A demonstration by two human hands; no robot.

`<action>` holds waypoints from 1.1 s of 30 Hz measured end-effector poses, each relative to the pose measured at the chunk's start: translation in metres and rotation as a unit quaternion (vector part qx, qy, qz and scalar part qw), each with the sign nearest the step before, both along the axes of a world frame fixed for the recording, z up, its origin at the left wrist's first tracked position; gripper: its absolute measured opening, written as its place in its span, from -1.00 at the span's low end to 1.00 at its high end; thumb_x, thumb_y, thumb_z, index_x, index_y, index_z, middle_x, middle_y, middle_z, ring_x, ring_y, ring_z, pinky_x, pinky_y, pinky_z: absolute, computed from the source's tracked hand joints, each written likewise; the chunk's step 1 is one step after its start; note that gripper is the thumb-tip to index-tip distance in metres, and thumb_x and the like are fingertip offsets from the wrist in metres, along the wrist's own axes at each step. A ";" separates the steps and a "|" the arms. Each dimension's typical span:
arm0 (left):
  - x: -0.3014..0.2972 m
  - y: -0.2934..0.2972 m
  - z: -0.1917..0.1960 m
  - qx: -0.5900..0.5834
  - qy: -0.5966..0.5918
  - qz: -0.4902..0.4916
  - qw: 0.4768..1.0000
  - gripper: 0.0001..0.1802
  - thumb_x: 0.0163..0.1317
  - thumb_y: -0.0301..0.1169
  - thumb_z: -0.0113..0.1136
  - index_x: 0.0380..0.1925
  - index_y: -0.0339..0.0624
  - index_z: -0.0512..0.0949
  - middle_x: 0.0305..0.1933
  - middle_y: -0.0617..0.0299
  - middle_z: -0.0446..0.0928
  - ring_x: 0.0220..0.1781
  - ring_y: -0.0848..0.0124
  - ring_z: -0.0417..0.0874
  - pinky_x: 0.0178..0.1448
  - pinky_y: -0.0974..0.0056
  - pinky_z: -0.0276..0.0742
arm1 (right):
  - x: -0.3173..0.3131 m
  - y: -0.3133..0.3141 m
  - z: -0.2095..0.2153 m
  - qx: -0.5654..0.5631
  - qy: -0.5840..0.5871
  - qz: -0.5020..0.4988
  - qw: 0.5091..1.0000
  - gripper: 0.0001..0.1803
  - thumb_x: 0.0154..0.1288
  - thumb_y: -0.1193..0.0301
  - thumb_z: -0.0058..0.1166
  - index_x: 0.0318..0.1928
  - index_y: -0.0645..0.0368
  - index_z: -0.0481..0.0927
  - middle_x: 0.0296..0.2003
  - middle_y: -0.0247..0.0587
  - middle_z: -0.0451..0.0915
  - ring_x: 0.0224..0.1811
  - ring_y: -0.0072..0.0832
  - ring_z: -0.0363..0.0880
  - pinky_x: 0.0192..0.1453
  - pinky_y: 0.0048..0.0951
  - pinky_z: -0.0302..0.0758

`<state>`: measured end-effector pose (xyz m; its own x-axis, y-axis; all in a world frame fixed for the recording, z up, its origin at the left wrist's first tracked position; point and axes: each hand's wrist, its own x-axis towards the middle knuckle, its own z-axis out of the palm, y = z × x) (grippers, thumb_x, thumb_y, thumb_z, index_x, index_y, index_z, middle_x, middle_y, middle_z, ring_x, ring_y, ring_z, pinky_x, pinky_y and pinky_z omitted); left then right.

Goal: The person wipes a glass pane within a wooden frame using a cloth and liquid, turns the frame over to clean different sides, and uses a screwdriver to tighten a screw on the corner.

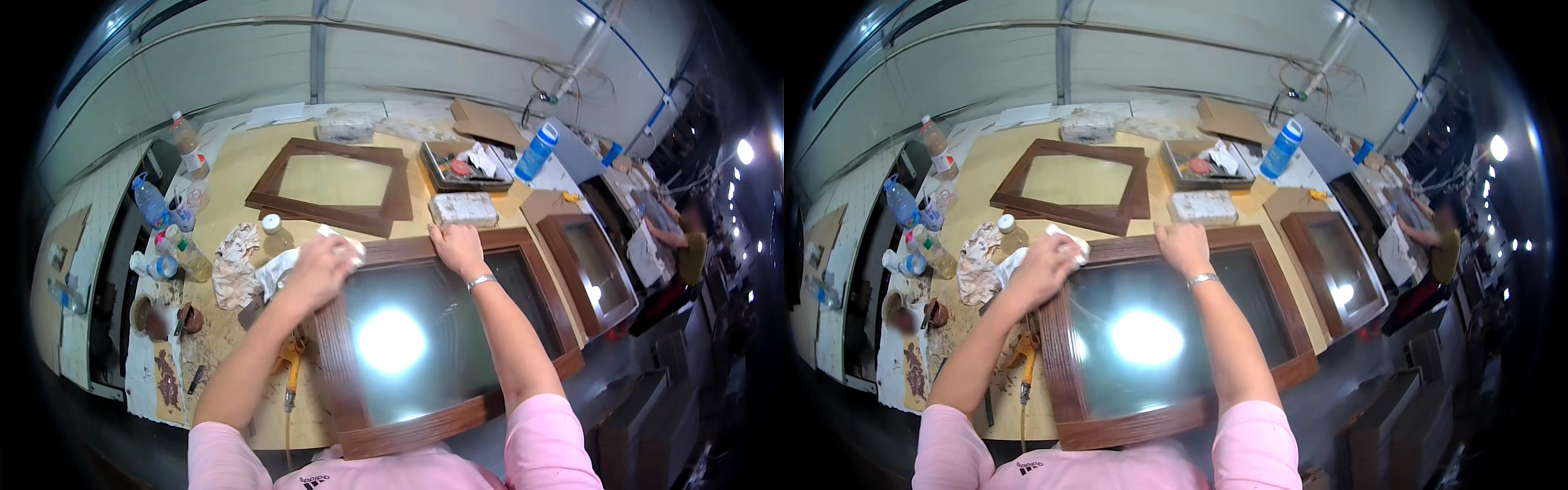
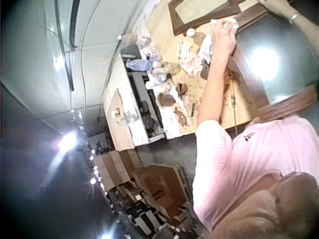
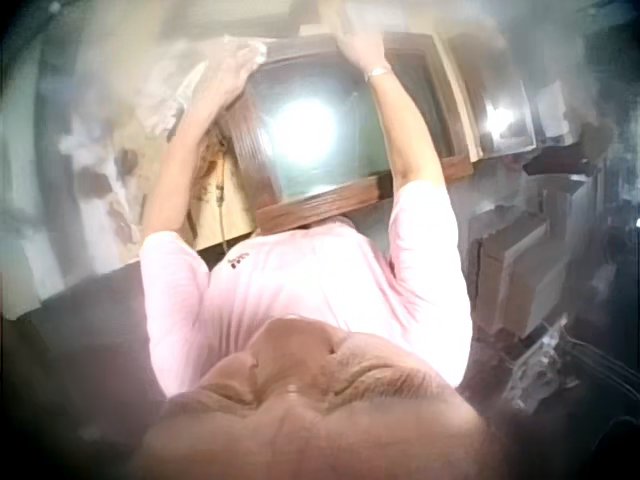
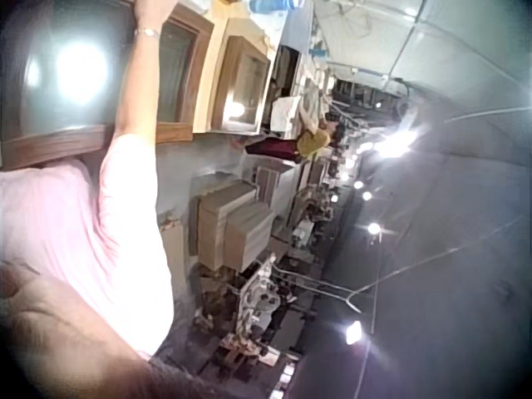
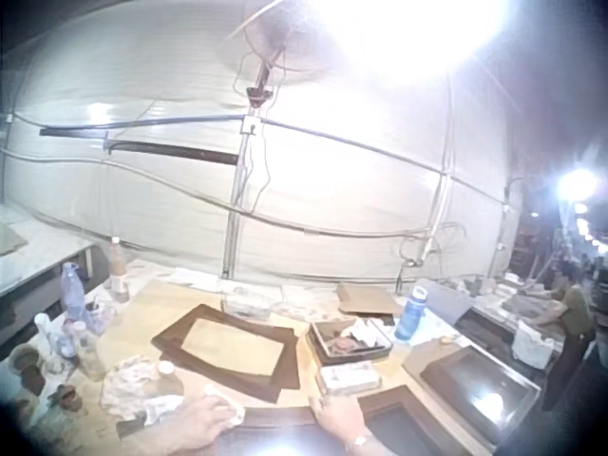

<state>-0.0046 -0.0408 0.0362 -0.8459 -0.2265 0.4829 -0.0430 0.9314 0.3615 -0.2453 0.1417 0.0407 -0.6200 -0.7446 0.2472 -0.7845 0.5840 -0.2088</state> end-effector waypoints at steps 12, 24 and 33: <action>0.006 0.009 0.020 -0.017 -0.043 0.048 0.998 -0.76 0.21 -0.48 0.30 -0.10 -0.08 0.71 -0.07 0.12 0.56 0.02 0.12 0.54 0.12 0.10 0.44 | 0.004 -0.006 -0.010 -0.015 -0.022 -0.013 1.000 -0.41 0.46 0.07 -0.17 -0.53 0.18 0.73 -0.52 0.06 0.65 -0.33 -0.04 0.63 0.01 -0.07 0.38; 0.061 0.083 0.034 -0.050 -0.106 -0.031 0.993 -0.70 0.07 -0.50 0.36 -0.14 -0.15 0.71 -0.31 0.08 0.45 -0.23 0.12 0.50 -0.18 0.09 0.41 | -0.001 0.005 -0.010 -0.041 -0.023 -0.030 0.998 -0.42 0.43 0.05 -0.13 -0.51 0.19 0.74 -0.50 0.03 0.67 -0.32 -0.06 0.63 0.01 -0.14 0.40; 0.043 0.078 0.025 -0.097 -0.097 0.047 0.989 -0.73 0.18 -0.43 0.29 -0.09 -0.13 0.72 -0.34 0.11 0.46 -0.23 0.16 0.50 -0.07 0.10 0.26 | 0.008 -0.002 -0.010 -0.035 -0.017 -0.036 0.999 -0.43 0.43 0.04 -0.11 -0.52 0.18 0.74 -0.50 0.04 0.67 -0.30 -0.07 0.64 0.02 -0.13 0.40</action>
<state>0.0383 0.0367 0.0616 -0.9070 -0.2269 0.3548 -0.1832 0.9711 0.1528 -0.2369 0.1395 0.0308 -0.6799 -0.6798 0.2750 -0.7331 0.6212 -0.2769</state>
